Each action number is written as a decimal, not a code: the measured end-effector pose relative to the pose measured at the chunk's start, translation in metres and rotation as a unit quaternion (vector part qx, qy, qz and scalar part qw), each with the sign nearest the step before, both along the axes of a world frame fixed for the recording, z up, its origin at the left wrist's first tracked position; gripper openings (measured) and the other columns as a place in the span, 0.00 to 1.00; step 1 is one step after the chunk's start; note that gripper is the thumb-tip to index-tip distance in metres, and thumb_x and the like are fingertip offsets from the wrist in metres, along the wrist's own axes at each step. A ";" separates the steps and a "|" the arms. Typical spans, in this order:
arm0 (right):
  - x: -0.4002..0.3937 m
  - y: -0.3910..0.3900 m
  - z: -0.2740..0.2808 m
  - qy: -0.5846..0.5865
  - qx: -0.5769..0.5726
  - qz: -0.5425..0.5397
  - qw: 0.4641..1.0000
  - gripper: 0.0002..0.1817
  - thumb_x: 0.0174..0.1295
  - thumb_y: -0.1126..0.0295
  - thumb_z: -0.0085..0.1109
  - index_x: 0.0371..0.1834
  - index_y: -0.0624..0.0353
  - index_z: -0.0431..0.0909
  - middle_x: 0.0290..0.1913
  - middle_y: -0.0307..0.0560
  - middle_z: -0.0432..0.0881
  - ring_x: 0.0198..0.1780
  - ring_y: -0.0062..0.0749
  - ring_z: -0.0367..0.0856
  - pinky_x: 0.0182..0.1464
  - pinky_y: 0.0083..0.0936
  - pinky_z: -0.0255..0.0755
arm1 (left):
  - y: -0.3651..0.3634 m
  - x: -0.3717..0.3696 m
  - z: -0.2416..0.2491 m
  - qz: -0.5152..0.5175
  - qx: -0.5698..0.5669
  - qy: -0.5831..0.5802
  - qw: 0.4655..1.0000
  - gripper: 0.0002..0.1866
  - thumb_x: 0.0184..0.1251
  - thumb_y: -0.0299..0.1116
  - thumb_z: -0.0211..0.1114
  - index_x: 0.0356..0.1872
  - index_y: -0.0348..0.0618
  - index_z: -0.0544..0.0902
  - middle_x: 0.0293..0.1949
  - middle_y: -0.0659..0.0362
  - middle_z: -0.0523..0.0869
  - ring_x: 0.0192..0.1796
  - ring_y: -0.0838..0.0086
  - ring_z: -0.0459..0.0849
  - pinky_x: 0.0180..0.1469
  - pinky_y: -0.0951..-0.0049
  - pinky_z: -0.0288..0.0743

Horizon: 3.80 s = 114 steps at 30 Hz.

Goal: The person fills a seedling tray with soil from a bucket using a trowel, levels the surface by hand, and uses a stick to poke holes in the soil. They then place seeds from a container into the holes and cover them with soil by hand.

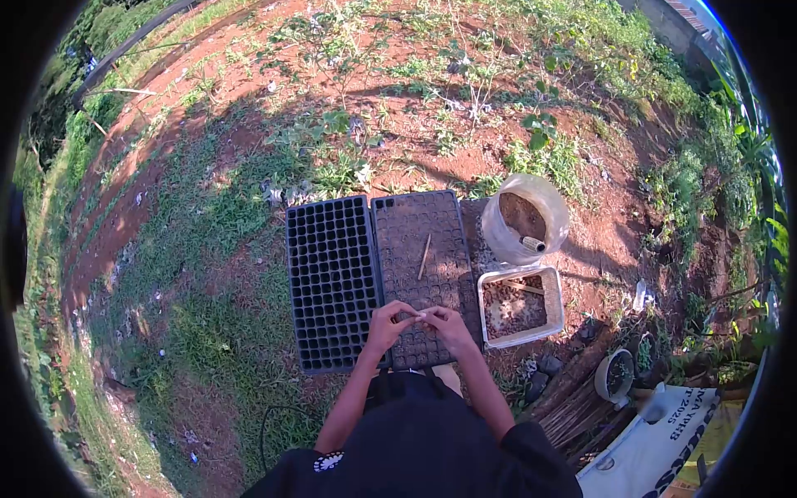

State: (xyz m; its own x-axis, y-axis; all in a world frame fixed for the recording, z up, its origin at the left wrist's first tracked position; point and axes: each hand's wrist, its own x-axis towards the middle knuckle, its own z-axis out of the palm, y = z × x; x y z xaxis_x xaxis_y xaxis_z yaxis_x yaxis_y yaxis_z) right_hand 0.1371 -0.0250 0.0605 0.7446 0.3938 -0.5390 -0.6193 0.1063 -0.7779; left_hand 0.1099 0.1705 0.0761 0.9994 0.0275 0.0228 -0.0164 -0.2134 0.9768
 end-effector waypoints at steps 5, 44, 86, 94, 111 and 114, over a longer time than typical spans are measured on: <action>-0.006 -0.012 0.000 0.032 0.030 -0.063 0.997 0.09 0.69 0.74 0.69 0.48 0.65 0.85 0.41 0.41 0.87 0.40 0.21 0.81 0.45 0.21 0.75 | -0.010 0.004 0.002 -0.017 -0.015 0.058 0.998 0.11 0.60 0.35 0.79 0.41 0.42 0.91 0.35 0.63 0.90 0.22 0.83 0.69 0.26 0.75 0.64; 0.283 0.096 -0.089 -0.574 -0.427 0.050 0.697 0.15 0.62 0.75 0.63 0.50 0.45 0.85 0.42 0.45 0.73 0.48 0.42 0.75 0.49 0.39 0.65 | 0.046 0.254 -0.110 0.128 0.395 -0.053 0.908 0.14 0.77 0.36 0.63 0.58 0.49 0.85 0.80 0.44 0.59 0.83 0.46 0.56 0.82 0.43 0.53; 0.301 0.104 -0.069 -0.512 -0.378 0.071 0.768 0.09 0.57 0.72 0.71 0.41 0.52 0.87 0.43 0.40 0.84 0.51 0.42 0.77 0.57 0.39 0.67 | 0.047 0.252 -0.112 0.144 0.344 -0.055 0.926 0.28 0.67 0.34 0.61 0.67 0.38 0.70 0.79 0.39 0.58 0.82 0.44 0.54 0.82 0.42 0.49; 0.298 0.110 -0.072 -0.496 -0.424 0.055 0.756 0.08 0.56 0.69 0.74 0.38 0.52 0.87 0.46 0.43 0.77 0.54 0.44 0.74 0.57 0.42 0.66 | 0.047 0.253 -0.113 0.147 0.341 -0.064 0.926 0.28 0.66 0.36 0.61 0.66 0.37 0.71 0.77 0.39 0.60 0.82 0.44 0.55 0.82 0.43 0.49; 0.293 0.123 -0.078 -0.397 -0.466 0.011 0.791 0.06 0.58 0.63 0.72 0.35 0.50 0.89 0.44 0.41 0.77 0.52 0.42 0.74 0.59 0.42 0.65 | 0.048 0.252 -0.113 0.150 0.344 -0.065 0.925 0.28 0.65 0.35 0.62 0.66 0.38 0.71 0.77 0.39 0.61 0.82 0.44 0.56 0.82 0.43 0.50; 0.295 0.120 -0.078 -0.400 -0.467 0.011 0.789 0.06 0.59 0.63 0.71 0.36 0.50 0.89 0.44 0.41 0.77 0.52 0.42 0.74 0.58 0.41 0.65 | 0.048 0.252 -0.112 0.148 0.341 -0.067 0.926 0.29 0.65 0.35 0.62 0.66 0.38 0.70 0.77 0.39 0.60 0.82 0.44 0.55 0.83 0.43 0.50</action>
